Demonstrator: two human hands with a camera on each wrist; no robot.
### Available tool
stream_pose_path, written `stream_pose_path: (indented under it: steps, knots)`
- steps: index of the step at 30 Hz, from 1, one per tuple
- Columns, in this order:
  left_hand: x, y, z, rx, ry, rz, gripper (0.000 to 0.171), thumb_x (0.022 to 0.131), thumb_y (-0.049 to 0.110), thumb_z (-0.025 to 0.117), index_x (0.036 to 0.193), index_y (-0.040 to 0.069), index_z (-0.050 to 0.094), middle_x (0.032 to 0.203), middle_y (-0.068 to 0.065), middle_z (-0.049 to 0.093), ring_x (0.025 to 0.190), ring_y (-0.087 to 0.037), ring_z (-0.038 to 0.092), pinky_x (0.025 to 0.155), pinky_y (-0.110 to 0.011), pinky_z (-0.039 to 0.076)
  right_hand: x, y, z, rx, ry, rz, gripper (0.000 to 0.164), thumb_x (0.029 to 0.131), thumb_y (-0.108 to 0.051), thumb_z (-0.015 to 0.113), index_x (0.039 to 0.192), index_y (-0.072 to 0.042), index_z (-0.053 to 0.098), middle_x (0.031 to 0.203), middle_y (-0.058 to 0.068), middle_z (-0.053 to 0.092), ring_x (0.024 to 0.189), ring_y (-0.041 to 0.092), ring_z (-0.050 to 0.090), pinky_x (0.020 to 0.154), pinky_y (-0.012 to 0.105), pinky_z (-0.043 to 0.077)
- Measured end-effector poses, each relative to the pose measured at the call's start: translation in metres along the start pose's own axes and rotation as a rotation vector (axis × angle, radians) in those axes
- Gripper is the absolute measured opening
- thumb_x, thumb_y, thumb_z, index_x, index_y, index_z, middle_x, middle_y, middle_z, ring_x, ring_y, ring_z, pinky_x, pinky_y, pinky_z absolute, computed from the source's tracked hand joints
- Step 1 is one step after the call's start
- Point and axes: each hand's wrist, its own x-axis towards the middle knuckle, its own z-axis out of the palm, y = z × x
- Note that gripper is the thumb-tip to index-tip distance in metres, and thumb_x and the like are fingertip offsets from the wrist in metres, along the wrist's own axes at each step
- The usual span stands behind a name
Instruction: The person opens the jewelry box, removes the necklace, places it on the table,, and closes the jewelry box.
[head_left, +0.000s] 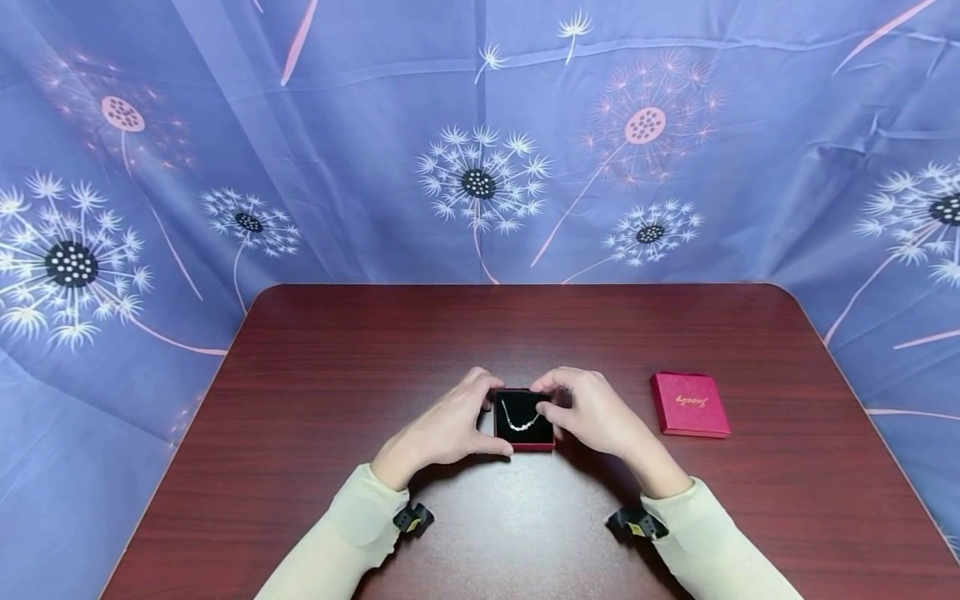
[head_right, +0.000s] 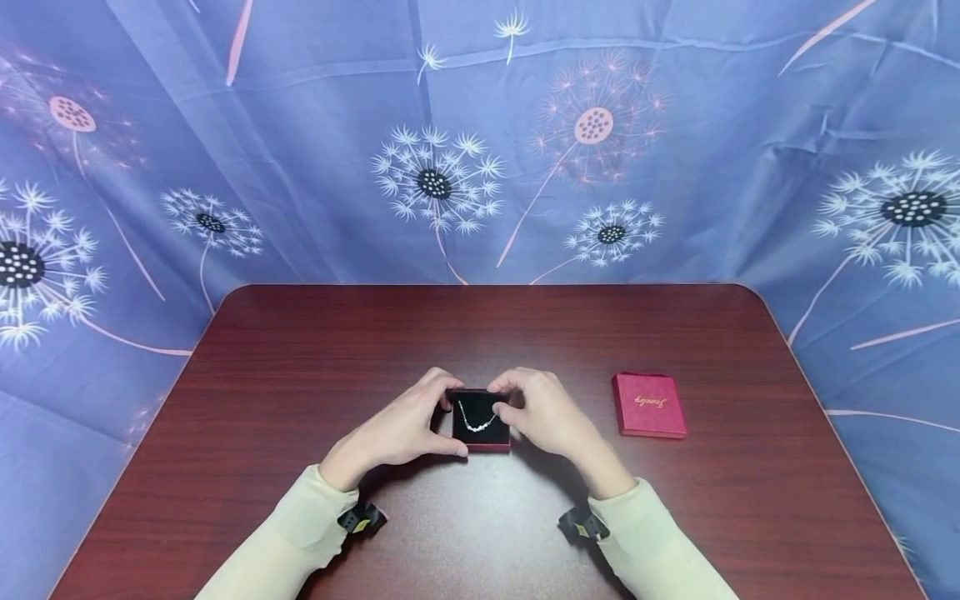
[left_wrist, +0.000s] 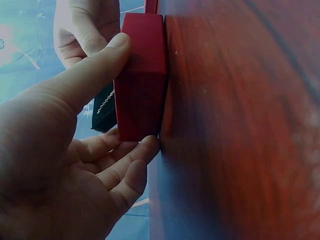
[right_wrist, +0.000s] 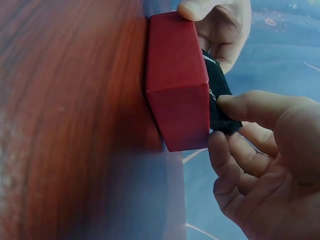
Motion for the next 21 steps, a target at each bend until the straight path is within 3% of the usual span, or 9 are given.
stream_pose_path:
  steps: [4, 9, 14, 21]
  knots:
    - [0.0002, 0.0009, -0.0004, 0.0, 0.005, 0.014, 0.084, 0.079, 0.036, 0.096, 0.143, 0.005, 0.053, 0.131, 0.0, 0.051, 0.111, -0.016, 0.059, 0.097, -0.032, 0.052, -0.0013, -0.0009, -0.0022, 0.0, 0.013, -0.024, 0.023, 0.092, -0.007, 0.081, 0.114, -0.011, 0.079, 0.109, -0.004, 0.076, 0.097, 0.017, 0.068, 0.089, 0.047, 0.057]
    - [0.0004, 0.0012, -0.0007, 0.014, 0.009, 0.019, 0.085, 0.079, 0.037, 0.096, 0.144, 0.003, 0.052, 0.129, -0.001, 0.052, 0.111, -0.016, 0.059, 0.096, -0.032, 0.052, -0.0018, 0.0001, -0.004, 0.041, 0.019, -0.029, 0.023, 0.092, -0.006, 0.08, 0.115, -0.013, 0.081, 0.109, -0.006, 0.077, 0.1, 0.018, 0.07, 0.091, 0.048, 0.057]
    - [0.0003, 0.0003, -0.0004, 0.015, 0.004, 0.011, 0.088, 0.079, 0.039, 0.096, 0.146, 0.002, 0.051, 0.13, -0.001, 0.051, 0.111, -0.016, 0.059, 0.095, -0.032, 0.052, -0.002, 0.0029, -0.0042, 0.087, 0.023, -0.018, 0.023, 0.093, -0.005, 0.08, 0.114, -0.016, 0.082, 0.107, -0.008, 0.077, 0.095, 0.014, 0.068, 0.087, 0.044, 0.057]
    - [0.0005, -0.0006, 0.0, 0.011, 0.006, 0.012, 0.088, 0.079, 0.039, 0.096, 0.145, 0.002, 0.051, 0.13, -0.001, 0.051, 0.11, -0.015, 0.058, 0.095, -0.032, 0.052, -0.0023, 0.004, -0.0044, 0.136, 0.013, -0.001, 0.025, 0.093, -0.002, 0.079, 0.114, -0.015, 0.081, 0.108, -0.006, 0.076, 0.089, 0.015, 0.067, 0.076, 0.029, 0.056]
